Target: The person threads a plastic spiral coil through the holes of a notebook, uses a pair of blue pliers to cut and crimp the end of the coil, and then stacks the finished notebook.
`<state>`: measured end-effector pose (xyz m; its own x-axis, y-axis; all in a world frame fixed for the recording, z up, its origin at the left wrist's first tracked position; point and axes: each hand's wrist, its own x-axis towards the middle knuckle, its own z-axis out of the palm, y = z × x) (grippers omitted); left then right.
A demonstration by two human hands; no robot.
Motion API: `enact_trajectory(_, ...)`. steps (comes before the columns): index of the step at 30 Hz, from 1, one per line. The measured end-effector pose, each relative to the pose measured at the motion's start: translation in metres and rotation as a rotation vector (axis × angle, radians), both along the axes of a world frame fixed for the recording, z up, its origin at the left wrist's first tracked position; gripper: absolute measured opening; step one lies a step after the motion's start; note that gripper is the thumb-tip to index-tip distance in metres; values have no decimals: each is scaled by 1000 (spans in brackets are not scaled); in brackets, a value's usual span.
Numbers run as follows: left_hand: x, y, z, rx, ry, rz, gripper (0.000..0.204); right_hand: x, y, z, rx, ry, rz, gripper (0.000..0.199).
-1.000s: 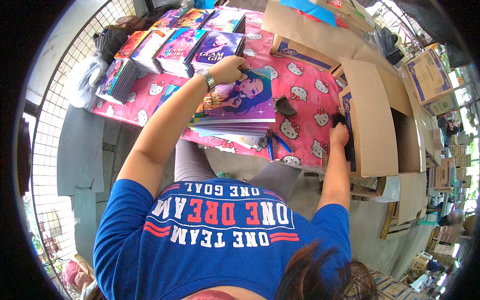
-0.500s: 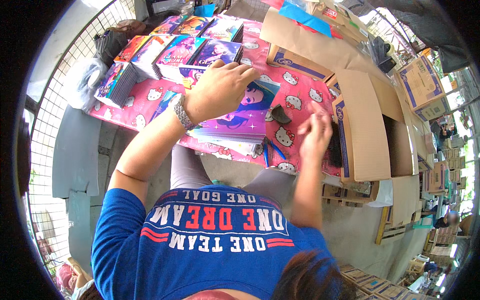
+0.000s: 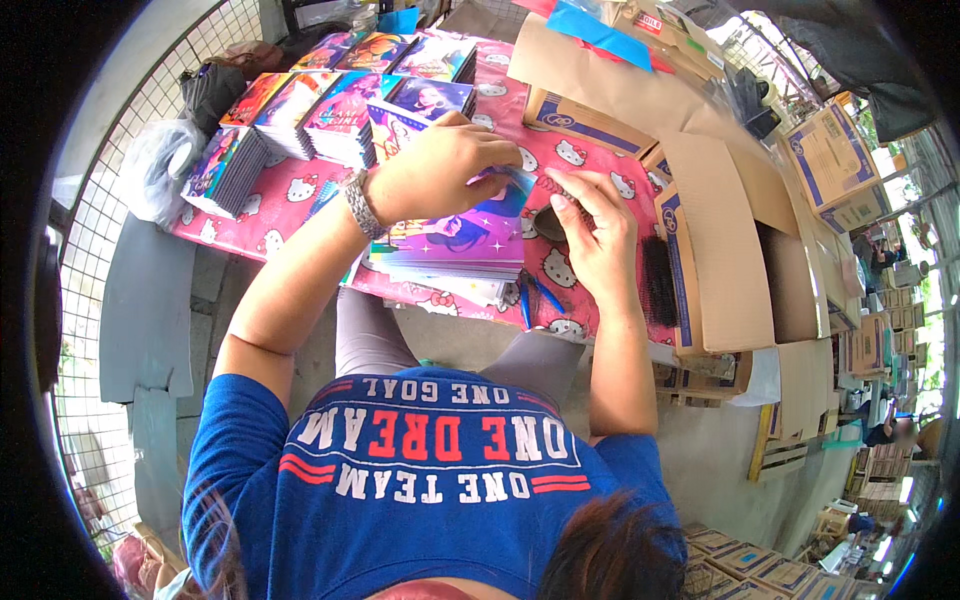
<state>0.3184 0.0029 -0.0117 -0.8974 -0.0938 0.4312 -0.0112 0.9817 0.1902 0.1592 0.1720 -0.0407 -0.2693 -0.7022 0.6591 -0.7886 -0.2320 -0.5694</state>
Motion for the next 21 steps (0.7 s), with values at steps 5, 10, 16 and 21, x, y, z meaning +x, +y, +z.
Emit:
enact_trajectory(5, 0, 0, 2, 45, 14, -19, 23, 8, -1, 12, 21, 107, -52, 25)
enact_trajectory(10, 0, 1, 5, 66, -26, -24, 22, 8, 1, 1, 44, -91, 21, 21)
enact_trajectory(16, -6, 18, -3, -131, 129, -11, 28, 14, 4, 9, 30, 53, -50, 28)
enact_trajectory(21, -8, 17, -6, -91, 114, -46, 25, 22, 14, 38, 363, -137, -48, 29)
